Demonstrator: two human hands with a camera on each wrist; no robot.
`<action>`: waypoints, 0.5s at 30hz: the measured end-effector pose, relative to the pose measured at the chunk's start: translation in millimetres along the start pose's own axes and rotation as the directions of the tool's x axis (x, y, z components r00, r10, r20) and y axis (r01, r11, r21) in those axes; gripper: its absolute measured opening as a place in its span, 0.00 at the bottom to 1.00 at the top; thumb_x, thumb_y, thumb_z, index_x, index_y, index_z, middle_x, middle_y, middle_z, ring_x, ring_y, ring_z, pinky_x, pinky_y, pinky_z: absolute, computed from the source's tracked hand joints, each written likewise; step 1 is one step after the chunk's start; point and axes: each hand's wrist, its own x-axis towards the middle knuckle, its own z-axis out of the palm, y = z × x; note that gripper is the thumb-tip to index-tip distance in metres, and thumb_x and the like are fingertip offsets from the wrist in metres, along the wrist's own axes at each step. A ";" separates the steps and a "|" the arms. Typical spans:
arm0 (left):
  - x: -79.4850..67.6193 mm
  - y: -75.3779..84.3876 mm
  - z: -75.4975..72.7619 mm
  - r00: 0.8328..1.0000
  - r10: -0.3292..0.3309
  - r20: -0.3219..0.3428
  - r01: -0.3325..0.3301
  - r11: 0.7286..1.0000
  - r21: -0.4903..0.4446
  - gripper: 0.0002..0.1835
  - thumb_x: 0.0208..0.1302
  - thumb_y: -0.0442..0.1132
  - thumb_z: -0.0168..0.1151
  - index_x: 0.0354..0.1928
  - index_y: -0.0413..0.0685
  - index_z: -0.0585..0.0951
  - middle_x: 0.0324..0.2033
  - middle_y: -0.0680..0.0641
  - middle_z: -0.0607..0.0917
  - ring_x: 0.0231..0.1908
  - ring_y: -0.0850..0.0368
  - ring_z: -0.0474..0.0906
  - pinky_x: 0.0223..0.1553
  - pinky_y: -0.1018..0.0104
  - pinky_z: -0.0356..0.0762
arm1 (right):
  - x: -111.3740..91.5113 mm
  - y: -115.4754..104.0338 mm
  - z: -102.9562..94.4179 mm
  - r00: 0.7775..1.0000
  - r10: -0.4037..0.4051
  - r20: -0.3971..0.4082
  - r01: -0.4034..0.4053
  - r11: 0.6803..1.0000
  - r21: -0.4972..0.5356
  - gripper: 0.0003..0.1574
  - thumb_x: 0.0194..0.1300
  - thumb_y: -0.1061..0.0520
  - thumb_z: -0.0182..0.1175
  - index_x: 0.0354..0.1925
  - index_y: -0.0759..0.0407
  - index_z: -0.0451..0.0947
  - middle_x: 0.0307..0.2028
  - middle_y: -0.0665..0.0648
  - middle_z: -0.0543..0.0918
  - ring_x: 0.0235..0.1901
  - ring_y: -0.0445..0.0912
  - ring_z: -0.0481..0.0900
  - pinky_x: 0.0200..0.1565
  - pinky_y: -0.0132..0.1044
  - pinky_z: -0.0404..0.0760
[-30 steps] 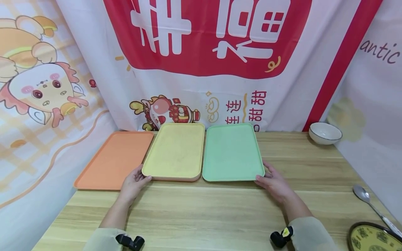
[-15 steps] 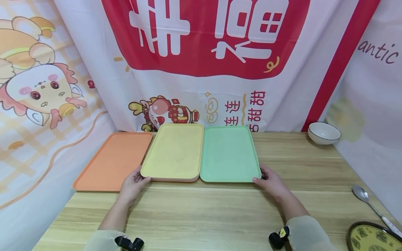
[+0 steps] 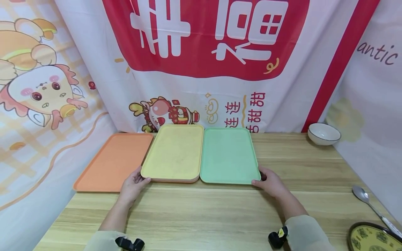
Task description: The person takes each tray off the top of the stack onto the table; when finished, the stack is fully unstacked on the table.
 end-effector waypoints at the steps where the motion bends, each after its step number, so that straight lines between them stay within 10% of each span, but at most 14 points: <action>1: 0.1 -0.2 -0.1 1.000 0.002 0.001 -0.002 1.000 -0.001 0.42 0.66 0.27 0.59 0.74 0.29 0.47 0.74 0.30 0.50 0.75 0.37 0.49 0.76 0.52 0.52 | -0.2 -0.1 -0.3 1.000 0.000 0.004 0.000 1.000 0.001 0.48 0.64 0.51 0.66 0.70 0.75 0.56 0.57 0.75 0.75 0.54 0.60 0.74 0.56 0.53 0.77; 8: 0.5 -1.7 -0.3 1.000 0.014 0.006 -0.014 1.000 0.000 0.42 0.65 0.27 0.59 0.74 0.29 0.47 0.74 0.30 0.50 0.75 0.37 0.48 0.76 0.52 0.52 | -0.7 -10.7 -7.8 0.997 0.069 -0.027 -0.067 0.995 0.077 0.52 0.71 0.39 0.55 0.75 0.68 0.47 0.70 0.75 0.61 0.66 0.68 0.64 0.65 0.64 0.70; 15: 0.4 -1.2 -0.5 1.000 0.010 0.004 -0.010 1.000 0.001 0.42 0.66 0.27 0.60 0.74 0.29 0.47 0.74 0.30 0.50 0.75 0.38 0.48 0.76 0.53 0.52 | 11.4 -45.8 3.9 0.985 -0.052 -0.164 0.082 0.980 0.180 0.43 0.73 0.46 0.55 0.73 0.69 0.53 0.70 0.74 0.62 0.66 0.68 0.67 0.67 0.61 0.71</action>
